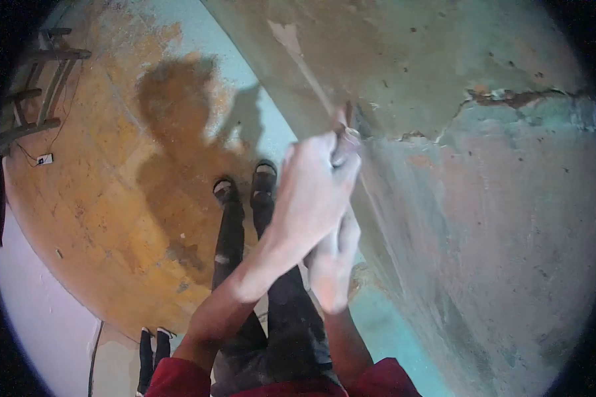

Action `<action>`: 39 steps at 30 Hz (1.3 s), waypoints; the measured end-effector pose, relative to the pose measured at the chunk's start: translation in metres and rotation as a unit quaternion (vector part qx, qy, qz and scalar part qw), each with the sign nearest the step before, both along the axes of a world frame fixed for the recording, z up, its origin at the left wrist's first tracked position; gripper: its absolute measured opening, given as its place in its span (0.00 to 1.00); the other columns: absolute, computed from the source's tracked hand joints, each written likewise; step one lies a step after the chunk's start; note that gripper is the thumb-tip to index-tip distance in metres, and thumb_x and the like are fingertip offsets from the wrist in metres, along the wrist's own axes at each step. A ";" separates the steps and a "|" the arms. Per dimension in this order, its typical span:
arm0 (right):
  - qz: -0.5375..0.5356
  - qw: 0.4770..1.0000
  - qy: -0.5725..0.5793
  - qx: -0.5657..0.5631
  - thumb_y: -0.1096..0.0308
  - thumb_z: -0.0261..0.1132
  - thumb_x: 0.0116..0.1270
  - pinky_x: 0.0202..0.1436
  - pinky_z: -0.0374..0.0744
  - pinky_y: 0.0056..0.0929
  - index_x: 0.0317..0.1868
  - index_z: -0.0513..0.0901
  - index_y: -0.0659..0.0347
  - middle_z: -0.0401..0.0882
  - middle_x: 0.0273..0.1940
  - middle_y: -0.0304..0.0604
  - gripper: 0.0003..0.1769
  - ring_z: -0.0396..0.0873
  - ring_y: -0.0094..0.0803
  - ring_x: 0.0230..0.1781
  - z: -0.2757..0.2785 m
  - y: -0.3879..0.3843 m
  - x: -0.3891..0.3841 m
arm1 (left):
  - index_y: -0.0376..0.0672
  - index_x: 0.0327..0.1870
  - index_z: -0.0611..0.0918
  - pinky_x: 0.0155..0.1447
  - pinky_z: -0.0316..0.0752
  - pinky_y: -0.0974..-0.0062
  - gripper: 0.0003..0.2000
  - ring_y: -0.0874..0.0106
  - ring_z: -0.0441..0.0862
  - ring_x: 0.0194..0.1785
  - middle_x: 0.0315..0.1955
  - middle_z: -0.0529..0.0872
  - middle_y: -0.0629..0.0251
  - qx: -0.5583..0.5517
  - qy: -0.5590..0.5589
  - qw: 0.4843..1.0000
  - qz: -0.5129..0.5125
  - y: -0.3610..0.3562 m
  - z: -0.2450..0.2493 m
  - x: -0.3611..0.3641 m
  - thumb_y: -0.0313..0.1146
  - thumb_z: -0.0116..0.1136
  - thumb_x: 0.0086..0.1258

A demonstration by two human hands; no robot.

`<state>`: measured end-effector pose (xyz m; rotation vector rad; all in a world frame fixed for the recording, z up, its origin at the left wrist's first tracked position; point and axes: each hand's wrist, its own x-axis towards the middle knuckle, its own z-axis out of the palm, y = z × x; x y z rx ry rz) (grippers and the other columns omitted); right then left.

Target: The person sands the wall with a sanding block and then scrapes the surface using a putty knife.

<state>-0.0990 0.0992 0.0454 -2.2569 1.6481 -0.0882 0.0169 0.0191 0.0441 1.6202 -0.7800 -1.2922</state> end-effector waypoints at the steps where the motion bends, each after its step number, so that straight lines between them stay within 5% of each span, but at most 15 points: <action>1: -0.178 0.951 -0.237 0.084 0.62 0.51 0.75 0.52 0.74 0.28 0.64 0.71 0.72 0.76 0.56 0.46 0.24 0.76 0.29 0.50 0.007 0.004 0.012 | 0.27 0.31 0.78 0.33 0.75 0.60 0.10 0.47 0.84 0.29 0.22 0.80 0.41 0.016 0.006 1.000 -0.011 0.009 0.000 -0.011 0.28 0.56 0.68; 2: -0.337 0.812 -0.450 0.158 0.61 0.52 0.75 0.41 0.76 0.23 0.62 0.72 0.71 0.79 0.47 0.42 0.23 0.77 0.24 0.38 0.014 0.002 0.022 | 0.27 0.30 0.78 0.33 0.74 0.60 0.11 0.47 0.83 0.29 0.22 0.80 0.42 0.027 0.010 0.999 -0.019 0.014 -0.003 -0.019 0.28 0.57 0.68; 7: -0.317 0.836 -0.423 0.146 0.59 0.52 0.75 0.26 0.67 0.16 0.59 0.73 0.70 0.79 0.38 0.37 0.23 0.71 0.15 0.26 0.000 -0.018 0.037 | 0.26 0.32 0.78 0.32 0.73 0.60 0.12 0.51 0.84 0.28 0.24 0.80 0.40 0.035 0.019 0.999 -0.012 -0.004 -0.006 0.002 0.30 0.55 0.71; 10: -0.361 0.804 -0.427 0.204 0.57 0.52 0.75 0.30 0.69 0.17 0.58 0.73 0.72 0.78 0.40 0.37 0.24 0.71 0.17 0.30 0.008 0.003 0.015 | 0.26 0.44 0.80 0.34 0.76 0.61 0.13 0.51 0.86 0.32 0.24 0.80 0.40 0.026 0.078 0.996 -0.041 0.011 -0.005 -0.011 0.32 0.55 0.73; 14: -0.261 0.859 -0.394 0.194 0.57 0.51 0.75 0.38 0.73 0.19 0.59 0.71 0.73 0.77 0.44 0.39 0.25 0.73 0.19 0.37 0.025 0.015 -0.017 | 0.32 0.74 0.59 0.50 0.80 0.62 0.30 0.45 0.81 0.55 0.57 0.75 0.31 -0.112 0.100 0.989 0.002 0.038 0.000 -0.042 0.31 0.54 0.74; 18: -0.346 0.776 -0.485 0.203 0.61 0.51 0.76 0.50 0.73 0.22 0.61 0.69 0.72 0.77 0.51 0.42 0.24 0.75 0.23 0.47 0.018 0.023 -0.012 | 0.34 0.76 0.54 0.54 0.82 0.59 0.35 0.46 0.83 0.53 0.73 0.57 0.40 -0.138 0.082 0.985 -0.056 0.034 0.002 -0.032 0.25 0.55 0.70; 23: -0.305 0.775 -0.510 0.215 0.62 0.51 0.77 0.58 0.71 0.27 0.64 0.68 0.72 0.74 0.58 0.45 0.23 0.73 0.28 0.54 0.031 0.014 0.001 | 0.32 0.74 0.59 0.49 0.79 0.68 0.31 0.54 0.84 0.44 0.52 0.79 0.38 -0.098 0.122 0.987 -0.048 0.028 0.015 -0.017 0.23 0.53 0.70; 25: -0.348 0.861 -0.358 0.098 0.63 0.51 0.78 0.58 0.72 0.28 0.65 0.68 0.71 0.74 0.57 0.46 0.23 0.73 0.30 0.55 0.021 0.026 0.007 | 0.31 0.74 0.60 0.46 0.79 0.70 0.31 0.59 0.84 0.37 0.45 0.82 0.41 -0.062 0.171 0.981 -0.070 0.023 0.011 -0.012 0.22 0.53 0.70; 28: -0.362 0.804 -0.432 0.191 0.63 0.51 0.78 0.59 0.72 0.31 0.66 0.67 0.71 0.74 0.57 0.47 0.23 0.74 0.32 0.57 0.021 0.022 0.009 | 0.30 0.74 0.58 0.43 0.77 0.72 0.31 0.65 0.77 0.30 0.35 0.81 0.47 -0.124 0.107 0.985 -0.045 0.026 0.000 -0.013 0.21 0.52 0.70; 29: -0.190 0.947 -0.244 0.082 0.60 0.53 0.77 0.56 0.75 0.30 0.67 0.66 0.71 0.75 0.56 0.45 0.26 0.76 0.30 0.54 0.008 0.029 -0.016 | 0.30 0.74 0.58 0.44 0.78 0.71 0.31 0.64 0.80 0.33 0.36 0.81 0.46 -0.115 0.127 0.984 -0.044 0.030 0.005 -0.018 0.22 0.51 0.71; 30: -0.186 0.948 -0.247 0.076 0.60 0.53 0.77 0.56 0.75 0.30 0.67 0.66 0.71 0.75 0.56 0.45 0.26 0.76 0.30 0.54 0.018 0.021 -0.009 | 0.30 0.74 0.58 0.44 0.78 0.70 0.30 0.63 0.83 0.35 0.37 0.82 0.45 -0.112 0.146 0.982 -0.042 0.030 0.008 -0.024 0.22 0.51 0.71; 32: -0.381 0.753 -0.485 0.230 0.57 0.56 0.75 0.51 0.76 0.26 0.67 0.66 0.70 0.76 0.54 0.44 0.28 0.78 0.28 0.49 0.049 0.002 0.012 | 0.30 0.74 0.58 0.45 0.78 0.69 0.29 0.61 0.87 0.41 0.39 0.82 0.42 -0.146 0.095 0.985 -0.005 0.026 0.013 -0.028 0.23 0.51 0.73; 34: -0.427 0.761 -0.393 0.289 0.59 0.52 0.76 0.66 0.71 0.32 0.72 0.61 0.66 0.68 0.67 0.44 0.30 0.72 0.32 0.65 0.049 -0.009 0.011 | 0.28 0.73 0.59 0.47 0.78 0.67 0.28 0.58 0.87 0.46 0.42 0.83 0.40 -0.038 0.148 0.987 -0.046 0.012 0.023 -0.008 0.26 0.51 0.75; 36: -0.332 0.881 -0.332 0.064 0.55 0.54 0.75 0.43 0.78 0.23 0.64 0.71 0.68 0.78 0.50 0.40 0.27 0.79 0.25 0.44 0.015 0.004 0.019 | 0.27 0.71 0.61 0.48 0.79 0.68 0.26 0.60 0.88 0.45 0.41 0.84 0.40 -0.043 0.104 0.992 -0.062 0.011 0.022 -0.001 0.27 0.50 0.76; 39: -0.408 0.779 -0.466 0.100 0.58 0.51 0.76 0.42 0.78 0.23 0.61 0.73 0.69 0.80 0.47 0.40 0.24 0.79 0.25 0.42 0.044 0.005 0.033 | 0.23 0.71 0.56 0.30 0.81 0.62 0.29 0.52 0.87 0.32 0.30 0.85 0.46 -0.137 0.112 0.984 -0.016 0.026 0.020 -0.024 0.23 0.52 0.72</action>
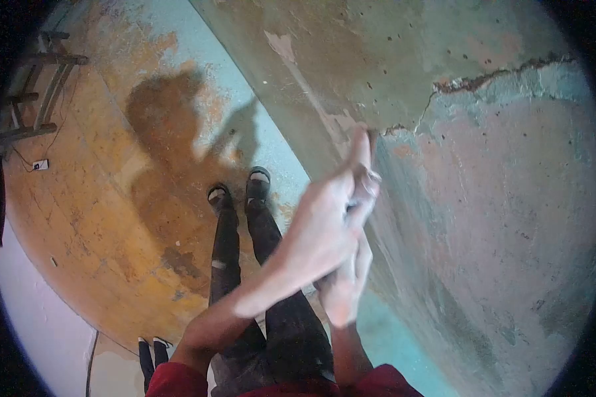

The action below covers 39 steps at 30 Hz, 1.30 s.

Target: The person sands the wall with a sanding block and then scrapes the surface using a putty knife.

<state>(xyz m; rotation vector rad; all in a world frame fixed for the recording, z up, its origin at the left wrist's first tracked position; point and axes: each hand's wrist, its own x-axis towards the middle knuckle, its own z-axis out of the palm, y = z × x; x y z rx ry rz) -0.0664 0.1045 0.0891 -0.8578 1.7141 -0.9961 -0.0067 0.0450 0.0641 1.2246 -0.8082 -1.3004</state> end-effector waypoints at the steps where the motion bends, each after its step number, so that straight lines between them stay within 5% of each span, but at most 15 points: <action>1: 0.066 0.994 -0.016 0.086 0.60 0.50 0.77 0.39 0.77 0.21 0.60 0.74 0.70 0.81 0.44 0.41 0.23 0.80 0.22 0.37 0.017 -0.006 -0.015 | 0.23 0.71 0.56 0.30 0.81 0.62 0.29 0.52 0.87 0.32 0.30 0.85 0.46 0.001 0.001 1.000 0.003 -0.001 0.002 0.003 0.23 0.52 0.72; 4: 0.079 0.989 -0.025 0.125 0.58 0.49 0.78 0.26 0.71 0.16 0.60 0.74 0.71 0.80 0.39 0.38 0.23 0.75 0.17 0.26 0.014 -0.014 -0.016 | 0.27 0.68 0.62 0.30 0.80 0.62 0.25 0.50 0.86 0.34 0.31 0.84 0.44 0.072 -0.031 0.991 -0.106 -0.014 0.008 0.024 0.22 0.52 0.71; 10: 0.107 0.981 -0.060 0.148 0.58 0.48 0.79 0.23 0.71 0.18 0.63 0.72 0.68 0.79 0.38 0.38 0.23 0.75 0.19 0.25 0.032 -0.015 -0.017 | 0.25 0.68 0.65 0.37 0.76 0.72 0.23 0.62 0.83 0.30 0.26 0.78 0.42 0.001 -0.017 1.000 0.012 -0.008 0.012 0.008 0.29 0.49 0.77; 13: 0.014 0.992 0.012 0.128 0.55 0.52 0.77 0.13 0.62 0.17 0.59 0.72 0.63 0.78 0.33 0.38 0.21 0.66 0.16 0.14 0.000 -0.020 -0.008 | 0.25 0.67 0.67 0.39 0.77 0.70 0.23 0.61 0.85 0.33 0.30 0.81 0.41 0.091 -0.024 0.994 -0.063 -0.021 0.008 0.032 0.30 0.50 0.76; 14: 0.176 0.970 0.160 0.058 0.59 0.50 0.77 0.50 0.78 0.30 0.65 0.70 0.70 0.78 0.51 0.45 0.25 0.80 0.32 0.43 -0.013 -0.012 -0.016 | 0.25 0.59 0.73 0.41 0.77 0.66 0.19 0.59 0.86 0.36 0.32 0.84 0.41 0.064 -0.066 0.995 -0.033 -0.023 0.010 0.037 0.32 0.51 0.76; 17: 0.115 0.992 -0.029 0.053 0.59 0.51 0.77 0.56 0.76 0.32 0.67 0.70 0.68 0.77 0.53 0.48 0.26 0.79 0.33 0.46 -0.001 0.004 -0.019 | 0.24 0.50 0.77 0.40 0.77 0.64 0.16 0.60 0.84 0.32 0.29 0.83 0.45 0.082 0.009 0.996 -0.030 -0.002 0.007 0.014 0.33 0.51 0.77; 18: 0.068 0.997 -0.009 0.029 0.58 0.51 0.76 0.49 0.78 0.30 0.66 0.70 0.67 0.78 0.50 0.46 0.26 0.79 0.31 0.44 0.007 0.000 -0.008 | 0.25 0.41 0.78 0.40 0.77 0.65 0.16 0.61 0.82 0.30 0.24 0.80 0.48 0.026 0.042 0.995 0.085 0.002 0.002 -0.011 0.35 0.50 0.78; 21: 0.059 0.982 0.008 0.180 0.58 0.50 0.76 0.32 0.75 0.23 0.65 0.70 0.68 0.78 0.41 0.40 0.25 0.77 0.24 0.32 0.015 -0.026 -0.010 | 0.24 0.47 0.78 0.43 0.77 0.66 0.17 0.65 0.83 0.32 0.24 0.80 0.48 0.118 0.010 0.992 -0.039 -0.016 0.006 0.021 0.36 0.50 0.79; 22: 0.186 0.958 0.179 0.122 0.58 0.52 0.76 0.48 0.79 0.29 0.66 0.66 0.65 0.75 0.55 0.45 0.25 0.79 0.29 0.48 -0.001 -0.027 -0.009 | 0.24 0.54 0.77 0.45 0.77 0.66 0.19 0.68 0.85 0.35 0.25 0.82 0.45 0.123 0.031 0.991 -0.031 -0.024 0.003 0.028 0.37 0.50 0.79; 23: 0.096 0.985 0.035 0.139 0.58 0.53 0.76 0.31 0.77 0.21 0.66 0.67 0.64 0.78 0.47 0.41 0.25 0.80 0.23 0.36 -0.002 -0.025 -0.002 | 0.24 0.54 0.77 0.45 0.77 0.66 0.19 0.68 0.85 0.35 0.25 0.82 0.45 0.125 0.029 0.991 -0.028 -0.022 -0.002 0.026 0.37 0.50 0.79; 25: 0.085 0.990 -0.028 0.108 0.58 0.52 0.76 0.26 0.74 0.19 0.66 0.67 0.64 0.78 0.41 0.38 0.24 0.78 0.21 0.30 -0.006 -0.010 -0.013 | 0.30 0.73 0.59 0.40 0.80 0.59 0.30 0.50 0.87 0.37 0.36 0.85 0.41 0.061 0.001 0.998 -0.011 -0.008 -0.009 0.015 0.24 0.53 0.72; 27: 0.085 0.989 -0.033 0.114 0.58 0.53 0.76 0.24 0.72 0.18 0.66 0.67 0.63 0.78 0.40 0.37 0.24 0.76 0.20 0.27 0.000 -0.016 -0.017 | 0.31 0.73 0.58 0.40 0.80 0.60 0.29 0.48 0.86 0.38 0.33 0.84 0.41 -0.017 -0.043 0.998 0.035 -0.010 -0.002 0.008 0.26 0.52 0.73; 31: 0.104 0.987 -0.050 0.109 0.55 0.50 0.78 0.16 0.60 0.18 0.61 0.71 0.68 0.73 0.28 0.31 0.24 0.63 0.13 0.16 -0.012 -0.023 -0.003 | 0.28 0.72 0.60 0.48 0.77 0.63 0.27 0.53 0.85 0.42 0.40 0.83 0.36 0.112 0.041 0.991 -0.056 -0.020 -0.006 0.029 0.30 0.51 0.75; 35: 0.083 0.989 -0.054 0.106 0.58 0.47 0.79 0.17 0.60 0.18 0.61 0.72 0.66 0.74 0.30 0.32 0.21 0.64 0.13 0.16 -0.018 0.001 -0.022 | 0.24 0.66 0.68 0.49 0.77 0.69 0.25 0.61 0.86 0.40 0.36 0.83 0.39 0.021 -0.004 1.000 0.018 0.008 -0.033 -0.010 0.35 0.51 0.77; 39: 0.064 0.986 -0.028 0.151 0.60 0.48 0.79 0.40 0.71 0.20 0.61 0.71 0.69 0.76 0.45 0.39 0.21 0.73 0.22 0.38 -0.036 -0.008 -0.016 | 0.24 0.64 0.69 0.34 0.75 0.67 0.25 0.64 0.81 0.26 0.25 0.81 0.48 0.134 0.028 0.988 -0.074 -0.016 -0.037 0.024 0.38 0.52 0.77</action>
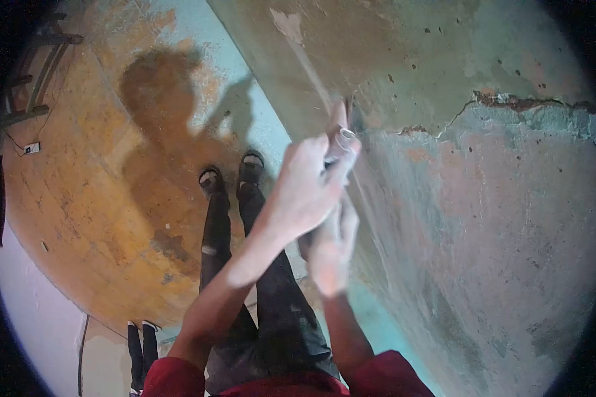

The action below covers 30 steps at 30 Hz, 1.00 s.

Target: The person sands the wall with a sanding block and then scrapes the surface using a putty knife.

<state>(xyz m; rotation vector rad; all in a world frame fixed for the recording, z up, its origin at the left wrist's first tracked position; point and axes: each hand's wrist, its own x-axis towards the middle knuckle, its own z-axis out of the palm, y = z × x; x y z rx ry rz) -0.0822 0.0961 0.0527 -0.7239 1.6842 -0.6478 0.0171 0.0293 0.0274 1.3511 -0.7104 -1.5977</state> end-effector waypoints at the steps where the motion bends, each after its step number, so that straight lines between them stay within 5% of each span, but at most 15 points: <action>1: -0.021 0.999 0.023 0.010 0.60 0.49 0.79 0.48 0.73 0.21 0.61 0.71 0.70 0.75 0.50 0.41 0.22 0.75 0.25 0.45 -0.007 -0.002 0.003 | 0.24 0.52 0.77 0.30 0.72 0.67 0.20 0.66 0.76 0.22 0.21 0.78 0.51 -0.051 -0.015 0.994 0.097 0.002 -0.001 -0.005 0.39 0.53 0.77; 4: 0.033 0.996 -0.071 -0.048 0.60 0.49 0.79 0.51 0.72 0.22 0.65 0.68 0.72 0.75 0.53 0.43 0.24 0.73 0.24 0.48 -0.001 0.010 -0.009 | 0.26 0.51 0.78 0.30 0.71 0.67 0.18 0.69 0.72 0.22 0.19 0.77 0.53 -0.021 -0.001 1.000 0.011 0.023 -0.005 -0.020 0.38 0.53 0.77; 5: -0.008 0.995 -0.099 0.015 0.62 0.48 0.79 0.51 0.71 0.21 0.65 0.67 0.73 0.75 0.53 0.43 0.24 0.72 0.22 0.49 0.012 0.007 -0.008 | 0.27 0.47 0.78 0.30 0.70 0.68 0.16 0.71 0.72 0.22 0.20 0.76 0.54 -0.059 -0.008 0.995 0.078 0.021 -0.003 -0.028 0.36 0.53 0.77; 8: 0.026 0.998 0.007 -0.051 0.62 0.49 0.79 0.47 0.73 0.20 0.64 0.68 0.72 0.77 0.51 0.42 0.22 0.74 0.22 0.45 -0.022 0.021 -0.009 | 0.27 0.51 0.77 0.32 0.71 0.67 0.16 0.67 0.76 0.24 0.22 0.76 0.49 0.003 -0.007 1.000 -0.020 0.017 -0.009 -0.008 0.35 0.53 0.76; 9: 0.023 0.996 -0.013 -0.089 0.60 0.50 0.79 0.48 0.74 0.22 0.64 0.68 0.73 0.77 0.50 0.43 0.24 0.75 0.23 0.46 -0.026 0.021 0.002 | 0.26 0.42 0.78 0.34 0.73 0.65 0.14 0.63 0.81 0.27 0.23 0.77 0.45 -0.038 -0.029 0.999 0.019 0.016 -0.011 -0.008 0.34 0.54 0.75; 18: 0.024 1.000 0.004 -0.020 0.57 0.51 0.77 0.48 0.74 0.23 0.62 0.69 0.74 0.78 0.49 0.43 0.26 0.75 0.26 0.47 -0.029 0.021 -0.007 | 0.26 0.40 0.78 0.37 0.74 0.64 0.15 0.67 0.84 0.32 0.25 0.81 0.45 0.003 -0.041 0.999 -0.019 0.017 -0.017 -0.016 0.35 0.54 0.76; 20: -0.012 0.990 -0.009 -0.137 0.58 0.51 0.77 0.48 0.74 0.23 0.62 0.70 0.74 0.78 0.49 0.44 0.25 0.75 0.25 0.45 -0.038 0.029 -0.003 | 0.26 0.39 0.78 0.37 0.74 0.64 0.15 0.68 0.83 0.31 0.25 0.81 0.46 -0.041 -0.003 0.998 0.042 0.022 -0.022 -0.025 0.35 0.54 0.76; 25: 0.006 1.000 -0.021 0.004 0.59 0.53 0.76 0.46 0.75 0.25 0.59 0.71 0.73 0.78 0.47 0.44 0.23 0.76 0.24 0.43 -0.016 0.022 -0.012 | 0.26 0.40 0.77 0.36 0.73 0.63 0.15 0.63 0.80 0.28 0.26 0.80 0.45 -0.022 -0.052 0.998 -0.006 0.022 -0.015 -0.023 0.35 0.53 0.76; 28: 0.076 0.977 0.067 -0.188 0.57 0.53 0.75 0.44 0.75 0.28 0.55 0.73 0.74 0.79 0.42 0.44 0.24 0.76 0.27 0.40 -0.048 0.033 -0.005 | 0.27 0.43 0.77 0.36 0.72 0.67 0.13 0.67 0.74 0.28 0.25 0.78 0.50 -0.030 -0.033 0.999 -0.009 0.026 -0.024 -0.023 0.33 0.53 0.75; 30: 0.063 0.984 0.051 -0.156 0.56 0.53 0.75 0.45 0.75 0.29 0.55 0.73 0.74 0.79 0.41 0.44 0.25 0.76 0.28 0.40 -0.042 0.031 -0.014 | 0.27 0.44 0.77 0.36 0.72 0.67 0.12 0.68 0.74 0.28 0.26 0.78 0.50 -0.039 -0.017 0.999 0.031 0.031 -0.021 -0.038 0.32 0.52 0.75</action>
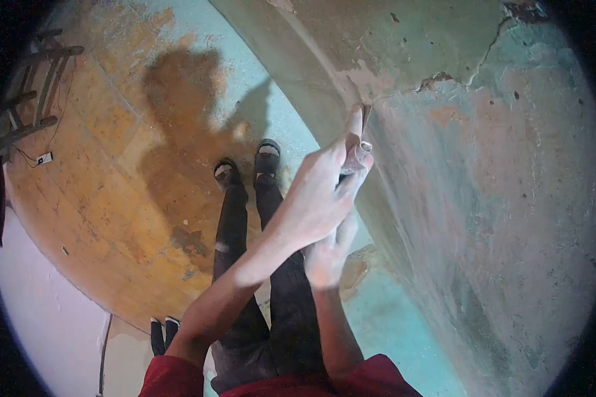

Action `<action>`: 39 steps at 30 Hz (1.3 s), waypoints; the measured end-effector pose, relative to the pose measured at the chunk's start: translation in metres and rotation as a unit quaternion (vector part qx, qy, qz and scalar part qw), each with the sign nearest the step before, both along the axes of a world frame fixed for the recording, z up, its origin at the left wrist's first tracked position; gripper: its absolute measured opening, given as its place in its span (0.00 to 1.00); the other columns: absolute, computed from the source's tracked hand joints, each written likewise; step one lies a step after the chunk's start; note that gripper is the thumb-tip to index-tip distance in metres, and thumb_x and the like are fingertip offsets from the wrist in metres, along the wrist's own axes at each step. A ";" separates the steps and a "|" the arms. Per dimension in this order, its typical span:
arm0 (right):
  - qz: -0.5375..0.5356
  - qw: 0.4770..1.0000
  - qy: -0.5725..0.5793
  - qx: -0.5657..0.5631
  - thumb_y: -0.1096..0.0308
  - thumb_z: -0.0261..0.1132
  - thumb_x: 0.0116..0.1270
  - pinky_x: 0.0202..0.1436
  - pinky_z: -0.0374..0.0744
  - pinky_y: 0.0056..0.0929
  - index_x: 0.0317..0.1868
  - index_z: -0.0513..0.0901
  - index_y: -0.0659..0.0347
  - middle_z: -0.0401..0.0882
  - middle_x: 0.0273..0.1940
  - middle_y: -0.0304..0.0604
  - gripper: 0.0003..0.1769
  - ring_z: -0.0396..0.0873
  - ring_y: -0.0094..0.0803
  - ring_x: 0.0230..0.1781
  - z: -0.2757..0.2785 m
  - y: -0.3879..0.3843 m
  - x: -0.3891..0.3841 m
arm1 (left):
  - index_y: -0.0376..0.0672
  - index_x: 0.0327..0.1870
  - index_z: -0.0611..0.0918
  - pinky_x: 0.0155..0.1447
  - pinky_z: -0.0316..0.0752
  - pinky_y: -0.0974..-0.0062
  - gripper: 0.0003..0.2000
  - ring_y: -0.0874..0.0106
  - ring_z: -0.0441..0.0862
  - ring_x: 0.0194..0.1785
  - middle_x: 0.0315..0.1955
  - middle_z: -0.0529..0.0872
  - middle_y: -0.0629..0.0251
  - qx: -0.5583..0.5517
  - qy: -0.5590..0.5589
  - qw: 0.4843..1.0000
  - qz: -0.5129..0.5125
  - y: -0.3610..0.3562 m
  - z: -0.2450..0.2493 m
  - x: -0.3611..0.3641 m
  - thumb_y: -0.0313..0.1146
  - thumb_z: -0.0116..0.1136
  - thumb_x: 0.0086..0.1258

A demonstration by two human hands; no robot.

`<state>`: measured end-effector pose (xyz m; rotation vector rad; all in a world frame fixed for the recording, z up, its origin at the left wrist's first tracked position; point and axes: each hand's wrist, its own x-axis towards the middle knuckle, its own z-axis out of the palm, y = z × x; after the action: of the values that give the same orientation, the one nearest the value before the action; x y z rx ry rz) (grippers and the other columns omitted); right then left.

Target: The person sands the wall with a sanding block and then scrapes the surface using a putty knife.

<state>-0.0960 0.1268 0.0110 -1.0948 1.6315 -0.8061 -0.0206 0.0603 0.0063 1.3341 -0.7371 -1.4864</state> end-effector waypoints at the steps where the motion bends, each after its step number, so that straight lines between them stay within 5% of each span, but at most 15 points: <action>1: -0.011 0.999 -0.010 0.031 0.55 0.52 0.75 0.45 0.75 0.30 0.55 0.73 0.74 0.79 0.41 0.44 0.25 0.75 0.30 0.40 0.006 -0.002 -0.006 | 0.27 0.44 0.76 0.36 0.72 0.68 0.11 0.69 0.73 0.28 0.26 0.77 0.50 -0.011 0.023 0.999 0.041 0.001 0.003 -0.006 0.31 0.52 0.75; 7: 0.065 0.994 0.076 0.034 0.56 0.53 0.74 0.44 0.75 0.31 0.57 0.73 0.73 0.80 0.41 0.43 0.25 0.75 0.27 0.40 -0.004 -0.026 -0.005 | 0.29 0.63 0.71 0.39 0.73 0.70 0.19 0.68 0.77 0.31 0.28 0.77 0.47 -0.004 -0.049 0.999 0.017 -0.017 -0.007 0.011 0.29 0.50 0.76; 10: 0.006 0.999 0.038 0.010 0.56 0.53 0.74 0.44 0.75 0.31 0.57 0.73 0.72 0.80 0.40 0.43 0.25 0.73 0.26 0.38 0.008 -0.011 0.002 | 0.28 0.58 0.74 0.39 0.74 0.69 0.16 0.69 0.77 0.31 0.27 0.77 0.49 -0.022 -0.019 0.999 0.013 0.000 -0.009 -0.003 0.29 0.51 0.76; 11: -0.022 1.000 0.017 -0.002 0.56 0.54 0.74 0.43 0.75 0.30 0.57 0.74 0.72 0.80 0.40 0.42 0.24 0.73 0.26 0.38 0.010 -0.010 0.004 | 0.29 0.43 0.76 0.39 0.75 0.67 0.10 0.71 0.76 0.31 0.26 0.78 0.51 -0.035 0.004 0.998 0.055 0.001 0.000 -0.011 0.30 0.51 0.76; 14: -0.004 0.986 -0.036 0.161 0.57 0.54 0.74 0.52 0.75 0.29 0.58 0.73 0.72 0.79 0.46 0.44 0.25 0.75 0.28 0.44 0.010 -0.023 -0.013 | 0.30 0.44 0.76 0.40 0.75 0.68 0.10 0.71 0.77 0.32 0.27 0.80 0.52 0.031 0.029 0.999 -0.004 -0.012 -0.002 0.007 0.31 0.52 0.76; 18: 0.010 0.998 -0.049 0.049 0.58 0.54 0.73 0.40 0.74 0.22 0.57 0.73 0.72 0.79 0.42 0.40 0.24 0.74 0.21 0.38 -0.010 -0.013 -0.004 | 0.30 0.44 0.77 0.40 0.75 0.67 0.10 0.71 0.78 0.32 0.28 0.81 0.51 0.016 -0.021 0.999 -0.023 -0.014 -0.010 0.018 0.31 0.52 0.75; 20: -0.029 0.997 -0.064 -0.006 0.59 0.54 0.75 0.44 0.74 0.25 0.58 0.72 0.72 0.78 0.46 0.43 0.23 0.74 0.24 0.42 0.011 -0.012 0.009 | 0.28 0.50 0.75 0.41 0.75 0.67 0.12 0.68 0.78 0.32 0.30 0.81 0.49 0.024 -0.014 0.999 -0.040 -0.014 -0.005 0.023 0.31 0.52 0.75; 22: -0.088 0.974 -0.059 0.202 0.60 0.53 0.76 0.56 0.73 0.30 0.59 0.71 0.73 0.77 0.51 0.48 0.23 0.73 0.30 0.51 0.030 -0.020 0.011 | 0.25 0.62 0.72 0.45 0.76 0.67 0.20 0.62 0.79 0.33 0.32 0.81 0.46 0.039 0.005 0.996 -0.084 -0.016 0.002 0.024 0.30 0.52 0.75; 24: -0.026 0.993 -0.044 0.102 0.61 0.51 0.77 0.51 0.74 0.27 0.59 0.71 0.74 0.77 0.49 0.46 0.22 0.75 0.27 0.47 0.001 -0.009 0.009 | 0.24 0.63 0.71 0.45 0.76 0.67 0.20 0.61 0.79 0.33 0.32 0.80 0.45 0.031 0.002 0.995 -0.095 -0.021 0.002 0.033 0.29 0.52 0.75; 26: 0.048 0.987 0.138 -0.069 0.62 0.51 0.77 0.46 0.74 0.23 0.58 0.71 0.74 0.78 0.46 0.44 0.21 0.75 0.24 0.43 -0.011 0.003 0.009 | 0.24 0.63 0.70 0.45 0.76 0.68 0.21 0.60 0.79 0.33 0.32 0.79 0.45 0.033 -0.002 0.994 -0.107 -0.013 -0.002 0.032 0.29 0.52 0.75; 27: -0.054 0.994 -0.088 0.031 0.60 0.52 0.76 0.42 0.74 0.21 0.58 0.71 0.74 0.78 0.44 0.43 0.23 0.75 0.22 0.40 0.001 -0.007 0.013 | 0.24 0.58 0.73 0.44 0.75 0.68 0.17 0.61 0.78 0.32 0.31 0.78 0.45 -0.006 0.012 0.999 -0.037 -0.008 -0.003 0.019 0.29 0.52 0.75; 29: -0.036 0.995 -0.087 0.030 0.58 0.53 0.76 0.42 0.74 0.21 0.58 0.71 0.74 0.78 0.44 0.42 0.24 0.75 0.22 0.41 0.009 -0.014 0.009 | 0.27 0.39 0.76 0.39 0.74 0.68 0.11 0.57 0.77 0.29 0.27 0.77 0.43 -0.051 0.008 0.996 0.077 -0.007 -0.003 -0.001 0.29 0.52 0.75; 32: -0.033 0.985 -0.080 0.149 0.54 0.55 0.74 0.36 0.73 0.19 0.57 0.71 0.73 0.78 0.41 0.41 0.26 0.75 0.21 0.36 0.017 -0.016 0.002 | 0.27 0.41 0.76 0.39 0.73 0.65 0.10 0.50 0.75 0.29 0.26 0.76 0.40 0.019 -0.080 0.995 -0.058 -0.019 0.005 0.027 0.28 0.51 0.75; 35: -0.037 0.998 -0.052 -0.011 0.57 0.53 0.76 0.24 0.67 0.18 0.55 0.72 0.71 0.77 0.36 0.38 0.22 0.71 0.15 0.26 -0.009 -0.008 0.005 | 0.27 0.40 0.76 0.37 0.72 0.63 0.11 0.46 0.72 0.29 0.26 0.76 0.39 0.004 -0.043 0.998 -0.040 -0.009 0.002 0.021 0.30 0.51 0.75; 39: -0.042 0.993 -0.035 0.107 0.59 0.53 0.76 0.31 0.69 0.17 0.56 0.73 0.72 0.78 0.40 0.40 0.22 0.72 0.16 0.31 0.027 -0.011 0.008 | 0.26 0.51 0.76 0.36 0.73 0.63 0.14 0.45 0.76 0.29 0.26 0.77 0.39 0.023 -0.046 0.998 -0.044 -0.017 0.015 0.019 0.31 0.51 0.75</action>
<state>-0.0881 0.1156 0.0381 -0.8424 1.6705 -0.6968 -0.0012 0.0437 0.0211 1.4293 -0.8341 -1.5274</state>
